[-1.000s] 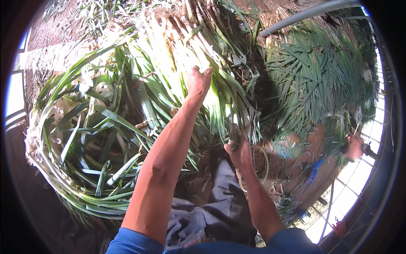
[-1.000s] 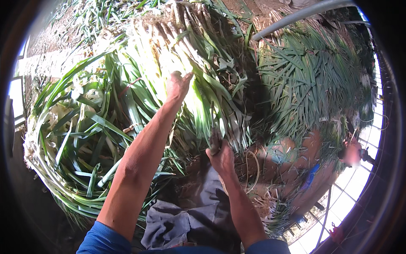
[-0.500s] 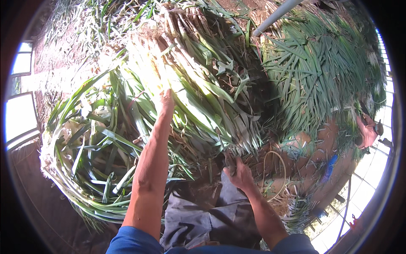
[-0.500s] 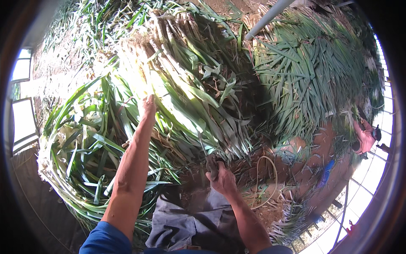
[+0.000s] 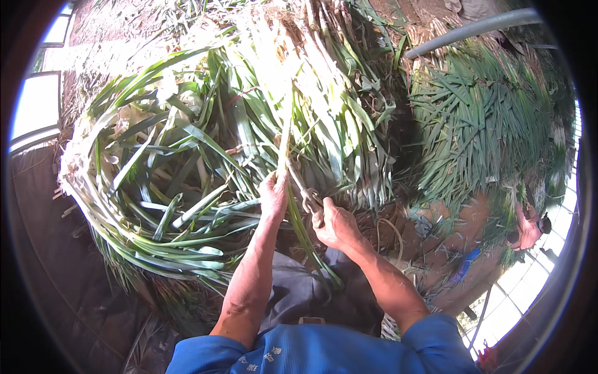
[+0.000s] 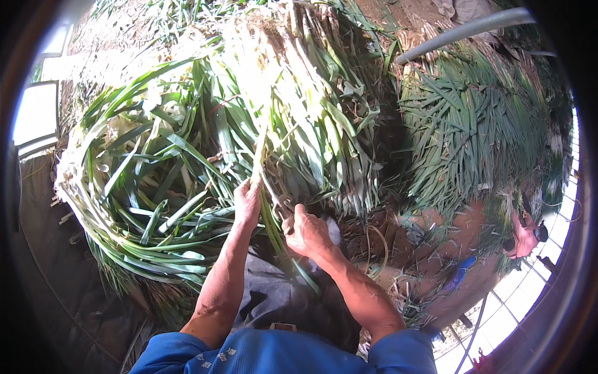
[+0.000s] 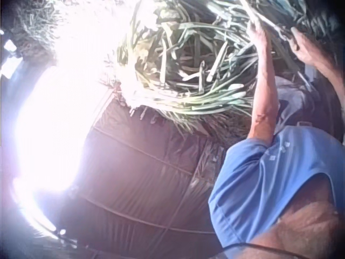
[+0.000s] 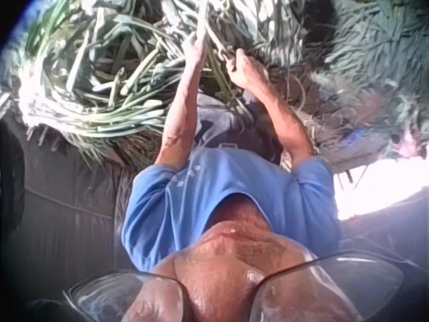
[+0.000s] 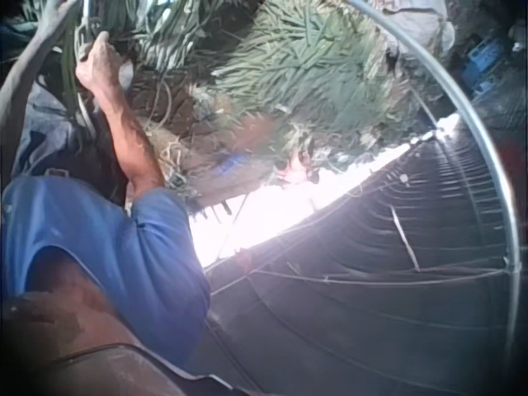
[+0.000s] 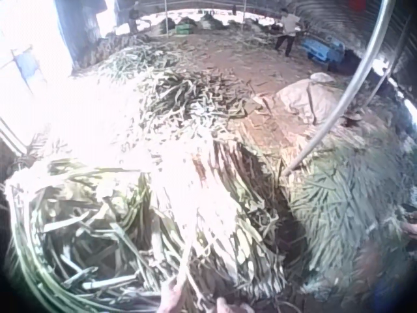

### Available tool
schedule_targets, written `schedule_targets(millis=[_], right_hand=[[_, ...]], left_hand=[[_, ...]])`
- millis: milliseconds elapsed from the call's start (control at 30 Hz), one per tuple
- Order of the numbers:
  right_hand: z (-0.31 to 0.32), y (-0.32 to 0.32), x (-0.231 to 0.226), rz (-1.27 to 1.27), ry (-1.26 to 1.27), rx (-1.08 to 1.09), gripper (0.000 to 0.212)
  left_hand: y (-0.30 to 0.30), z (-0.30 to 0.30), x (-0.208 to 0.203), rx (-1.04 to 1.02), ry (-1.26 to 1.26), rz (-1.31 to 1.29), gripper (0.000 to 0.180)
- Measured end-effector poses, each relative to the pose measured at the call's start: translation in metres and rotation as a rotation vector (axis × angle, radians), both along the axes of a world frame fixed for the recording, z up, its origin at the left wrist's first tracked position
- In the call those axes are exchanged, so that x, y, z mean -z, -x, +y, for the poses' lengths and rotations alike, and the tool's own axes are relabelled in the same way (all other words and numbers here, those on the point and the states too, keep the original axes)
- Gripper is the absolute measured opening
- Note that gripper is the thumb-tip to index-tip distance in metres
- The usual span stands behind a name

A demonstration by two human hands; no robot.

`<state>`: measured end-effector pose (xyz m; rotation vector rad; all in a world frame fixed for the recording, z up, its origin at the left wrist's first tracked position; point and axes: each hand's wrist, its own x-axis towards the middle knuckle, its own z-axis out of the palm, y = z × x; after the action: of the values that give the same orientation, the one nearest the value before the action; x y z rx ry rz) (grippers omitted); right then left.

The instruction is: The person repeatedly picks up bundles of long green plant stalks from a large pile, separates them by hand, and places them back onto the pile. The hands work continuously to sort and arrange the stalks.

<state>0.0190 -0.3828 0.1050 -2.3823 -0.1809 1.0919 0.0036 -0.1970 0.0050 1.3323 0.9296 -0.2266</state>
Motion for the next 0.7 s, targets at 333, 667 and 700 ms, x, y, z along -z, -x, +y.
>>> schedule_targets(millis=[333, 667, 700], right_hand=[[0.034, 0.011, -0.009, -0.010, 0.025, 0.060, 0.017], [0.087, -0.060, 0.076, -0.111, 0.093, 0.168, 0.028], [0.090, -0.066, 0.084, -0.120, 0.105, 0.196, 0.029]], left_hand=[[0.010, 0.028, 0.020, 0.005, 0.051, 0.025, 0.035], [0.016, 0.040, 0.000, -0.025, 0.221, 0.043, 0.035], [0.017, 0.042, 0.000, -0.023, 0.228, 0.036, 0.035]])
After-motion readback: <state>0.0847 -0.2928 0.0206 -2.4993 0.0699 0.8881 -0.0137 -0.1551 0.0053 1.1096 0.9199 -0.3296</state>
